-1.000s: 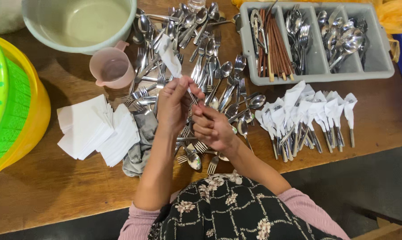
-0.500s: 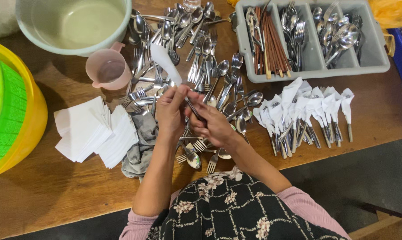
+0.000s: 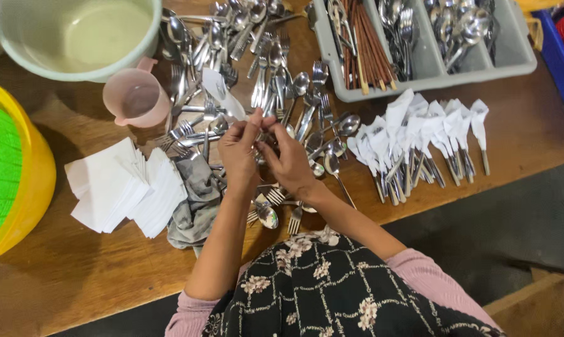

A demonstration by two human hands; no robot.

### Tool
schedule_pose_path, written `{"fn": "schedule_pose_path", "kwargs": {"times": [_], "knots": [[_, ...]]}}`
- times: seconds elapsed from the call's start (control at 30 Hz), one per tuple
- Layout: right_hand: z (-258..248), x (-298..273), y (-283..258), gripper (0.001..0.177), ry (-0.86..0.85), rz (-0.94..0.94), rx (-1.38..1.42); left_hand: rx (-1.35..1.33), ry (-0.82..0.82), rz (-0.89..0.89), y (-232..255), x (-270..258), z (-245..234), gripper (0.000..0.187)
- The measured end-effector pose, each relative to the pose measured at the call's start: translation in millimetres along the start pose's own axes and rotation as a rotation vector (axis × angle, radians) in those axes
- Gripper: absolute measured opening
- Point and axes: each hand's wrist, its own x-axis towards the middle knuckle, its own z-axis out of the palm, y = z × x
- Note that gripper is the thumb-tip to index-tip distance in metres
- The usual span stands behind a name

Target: The person sorts cutlery and chopsticks into an organizer tray, folds paper napkins by hand, and wraps spoons and forks with the napkins.

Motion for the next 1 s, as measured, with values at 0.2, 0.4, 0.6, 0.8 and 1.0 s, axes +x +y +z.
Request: {"fn": "schedule_pose_path", "kwargs": {"times": [0.2,0.4,0.6,0.8,1.0], "knots": [[-17,-27,33,0.017,-0.050,0.900,0.866,-0.022,-0.093,-0.299,-10,-7,24,0.021],[-73,-69,47,0.015,0.186,0.987,0.658,0.111,-0.478,-0.449,-38,-16,53,0.039],[-154,-108,76,0.021,0.542,0.742,-0.377,0.317,-0.549,-0.461,-44,-25,61,0.044],[-171,-143,123,0.019,0.624,0.680,-0.711,0.319,-0.427,-0.510,-38,-23,46,0.034],[-163,-128,120,0.020,0.410,0.576,-1.067,0.232,-0.296,-0.387,-15,-12,6,0.031]]}}
